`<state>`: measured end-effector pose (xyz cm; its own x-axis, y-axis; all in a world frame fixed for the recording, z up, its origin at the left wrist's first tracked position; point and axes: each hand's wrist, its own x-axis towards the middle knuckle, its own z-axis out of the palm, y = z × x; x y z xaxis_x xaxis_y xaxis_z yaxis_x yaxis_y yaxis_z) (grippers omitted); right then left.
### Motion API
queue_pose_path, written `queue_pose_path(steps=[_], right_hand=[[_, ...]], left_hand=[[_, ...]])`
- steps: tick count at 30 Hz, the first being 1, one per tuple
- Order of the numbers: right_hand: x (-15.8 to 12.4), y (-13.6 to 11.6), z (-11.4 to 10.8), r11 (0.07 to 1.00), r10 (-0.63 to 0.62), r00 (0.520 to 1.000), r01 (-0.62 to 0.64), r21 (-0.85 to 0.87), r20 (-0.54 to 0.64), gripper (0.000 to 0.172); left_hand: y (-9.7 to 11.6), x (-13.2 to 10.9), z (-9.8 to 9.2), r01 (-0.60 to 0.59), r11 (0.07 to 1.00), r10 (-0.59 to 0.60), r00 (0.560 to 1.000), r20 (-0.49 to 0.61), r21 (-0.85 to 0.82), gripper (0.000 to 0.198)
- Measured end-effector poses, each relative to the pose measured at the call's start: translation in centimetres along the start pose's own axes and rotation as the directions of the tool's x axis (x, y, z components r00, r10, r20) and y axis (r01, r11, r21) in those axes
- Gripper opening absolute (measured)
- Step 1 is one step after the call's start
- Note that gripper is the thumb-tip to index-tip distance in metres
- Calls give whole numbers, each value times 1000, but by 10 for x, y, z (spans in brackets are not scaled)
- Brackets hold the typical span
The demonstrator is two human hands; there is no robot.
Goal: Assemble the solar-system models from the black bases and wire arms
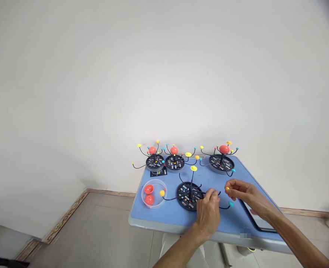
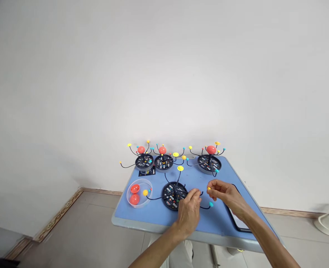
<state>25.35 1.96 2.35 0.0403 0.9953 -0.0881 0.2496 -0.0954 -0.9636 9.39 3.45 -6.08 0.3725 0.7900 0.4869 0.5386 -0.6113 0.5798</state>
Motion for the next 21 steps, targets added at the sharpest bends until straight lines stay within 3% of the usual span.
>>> queue_pose_path(steps=[11, 21], right_hand=[[22, 42, -5, 995, -32, 998, 26, 100, 54, 28], [28, 52, -7, 1000, -17, 993, 15, 17, 114, 35]], left_hand=[[-9, 5, 21, -26, 983, 24, 1000, 11, 184, 23], [-13, 1, 30, -7, 965, -4, 999, 42, 261, 31]])
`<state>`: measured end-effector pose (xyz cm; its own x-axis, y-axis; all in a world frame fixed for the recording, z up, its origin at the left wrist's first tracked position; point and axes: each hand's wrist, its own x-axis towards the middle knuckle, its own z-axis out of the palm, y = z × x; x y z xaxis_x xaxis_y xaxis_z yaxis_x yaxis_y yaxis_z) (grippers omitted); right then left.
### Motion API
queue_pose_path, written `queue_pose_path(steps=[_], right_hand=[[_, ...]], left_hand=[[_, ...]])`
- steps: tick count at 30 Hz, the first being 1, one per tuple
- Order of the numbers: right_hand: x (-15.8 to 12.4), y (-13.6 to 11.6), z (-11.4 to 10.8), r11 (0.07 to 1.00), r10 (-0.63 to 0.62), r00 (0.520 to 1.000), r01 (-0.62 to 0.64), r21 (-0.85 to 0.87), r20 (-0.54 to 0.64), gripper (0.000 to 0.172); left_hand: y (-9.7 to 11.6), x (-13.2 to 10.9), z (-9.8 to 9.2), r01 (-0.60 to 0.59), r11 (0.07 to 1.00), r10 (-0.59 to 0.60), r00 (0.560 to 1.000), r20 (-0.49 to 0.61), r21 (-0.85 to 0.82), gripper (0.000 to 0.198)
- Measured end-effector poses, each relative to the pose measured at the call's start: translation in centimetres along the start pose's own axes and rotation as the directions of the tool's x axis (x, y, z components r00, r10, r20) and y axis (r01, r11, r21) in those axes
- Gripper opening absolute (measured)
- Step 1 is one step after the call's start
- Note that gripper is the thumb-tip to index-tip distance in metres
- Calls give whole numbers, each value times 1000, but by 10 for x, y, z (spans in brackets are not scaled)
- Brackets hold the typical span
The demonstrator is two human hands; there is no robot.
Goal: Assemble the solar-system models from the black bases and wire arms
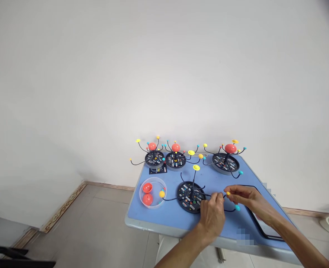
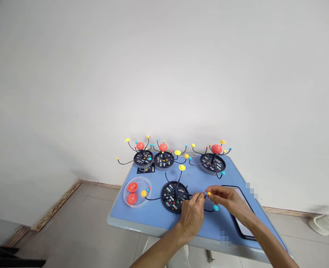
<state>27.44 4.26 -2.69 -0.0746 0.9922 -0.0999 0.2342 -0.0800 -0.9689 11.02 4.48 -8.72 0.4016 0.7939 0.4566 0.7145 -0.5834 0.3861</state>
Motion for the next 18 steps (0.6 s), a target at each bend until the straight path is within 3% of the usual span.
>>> queue_pose_path(steps=[13, 18], right_hand=[[3, -14, 0, 973, -72, 994, 89, -212, 85, 36], [4, -19, -2, 871, -126, 985, 167, -463, 119, 33]], left_hand=[[4, 1, -8, 59, 998, -57, 995, 77, -23, 32], [4, 2, -8, 56, 998, -54, 996, 70, -26, 30]])
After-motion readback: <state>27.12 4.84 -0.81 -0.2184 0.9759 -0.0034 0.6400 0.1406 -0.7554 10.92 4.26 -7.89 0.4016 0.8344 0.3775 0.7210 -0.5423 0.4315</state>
